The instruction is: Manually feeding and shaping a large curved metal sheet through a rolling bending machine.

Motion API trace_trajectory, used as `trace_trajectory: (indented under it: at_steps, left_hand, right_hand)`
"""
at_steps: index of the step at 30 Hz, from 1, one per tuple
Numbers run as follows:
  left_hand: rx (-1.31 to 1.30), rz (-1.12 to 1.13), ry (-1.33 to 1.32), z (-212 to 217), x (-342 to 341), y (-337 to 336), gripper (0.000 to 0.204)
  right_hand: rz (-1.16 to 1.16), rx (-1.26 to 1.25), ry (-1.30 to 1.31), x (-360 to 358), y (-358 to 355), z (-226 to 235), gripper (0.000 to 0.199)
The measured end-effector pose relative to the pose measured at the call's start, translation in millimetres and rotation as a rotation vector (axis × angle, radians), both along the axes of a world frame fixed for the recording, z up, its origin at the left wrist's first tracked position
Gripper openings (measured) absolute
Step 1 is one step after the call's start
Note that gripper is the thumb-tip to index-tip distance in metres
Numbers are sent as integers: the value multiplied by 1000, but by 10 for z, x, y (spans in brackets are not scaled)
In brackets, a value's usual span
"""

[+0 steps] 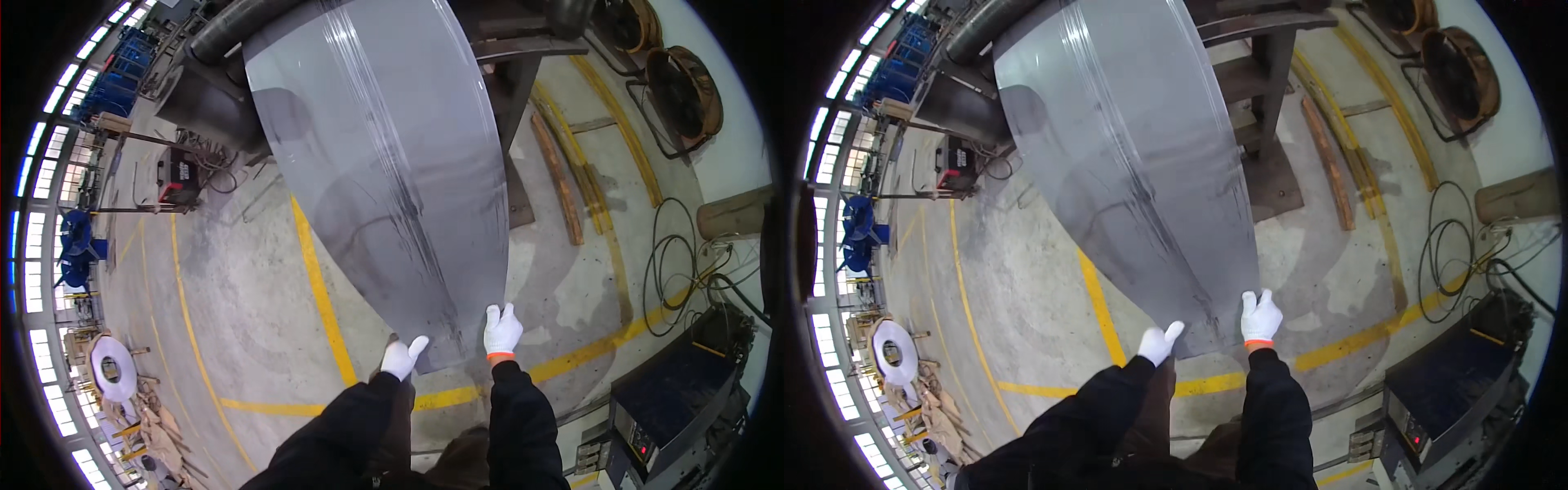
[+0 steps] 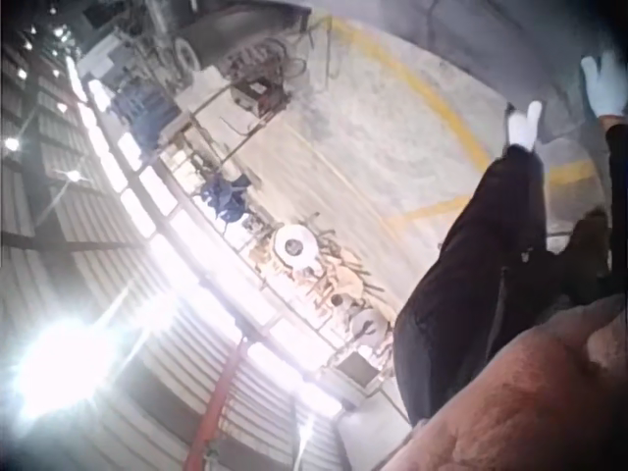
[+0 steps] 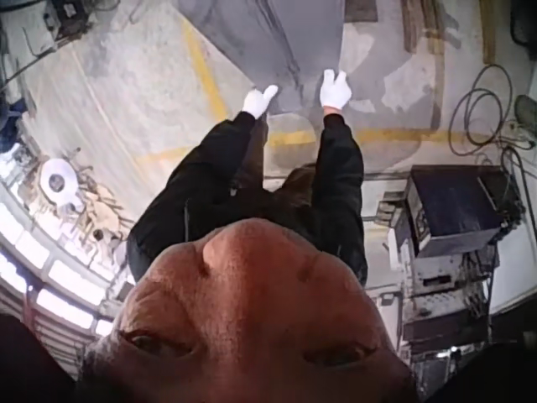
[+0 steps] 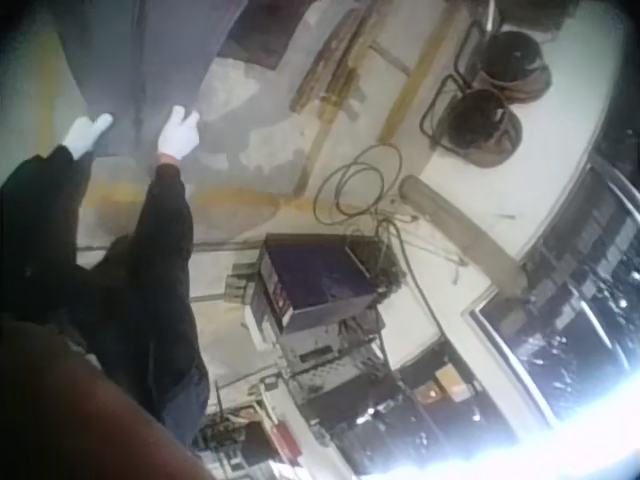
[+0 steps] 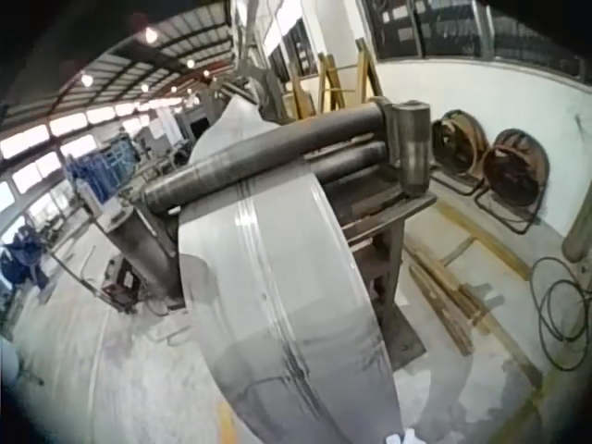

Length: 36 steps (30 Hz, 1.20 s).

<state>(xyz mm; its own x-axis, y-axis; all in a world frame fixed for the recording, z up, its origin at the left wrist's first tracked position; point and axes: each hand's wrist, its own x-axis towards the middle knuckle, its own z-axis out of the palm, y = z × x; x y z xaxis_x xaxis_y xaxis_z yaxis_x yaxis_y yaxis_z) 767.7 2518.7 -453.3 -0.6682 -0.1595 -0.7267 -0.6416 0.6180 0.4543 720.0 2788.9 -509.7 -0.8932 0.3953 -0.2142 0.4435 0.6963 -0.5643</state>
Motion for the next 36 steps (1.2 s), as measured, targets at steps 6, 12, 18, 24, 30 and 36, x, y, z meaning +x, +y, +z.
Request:
trace_trajectory:
  at_steps: [6, 12, 18, 24, 30, 36]
  left_hand:
    - [192, 343, 609, 1381, -914, -360, 52]
    - [73, 449, 810, 513, -1471, -244, 52]
    - [129, 155, 945, -265, -2055, -677, 35]
    - [42, -19, 992, -460, -2444, -668, 14]
    - [254, 216, 616, -150, -1904, -361, 20]
    - [333, 236, 614, 578, -914, -34, 25]
  right_hand:
    - [5, -33, 1, 29, -46, -39, 48]
    - [18, -66, 114, -409, -160, -841, 48]
    - [10, -315, 240, -1578, -576, -2093, 42]
    - [39, -382, 617, -2382, -744, -2522, 67]
    - [14, -119, 199, -1100, -236, -2132, 40]
    - [-21, -52, -83, 425, 201, -492, 41]
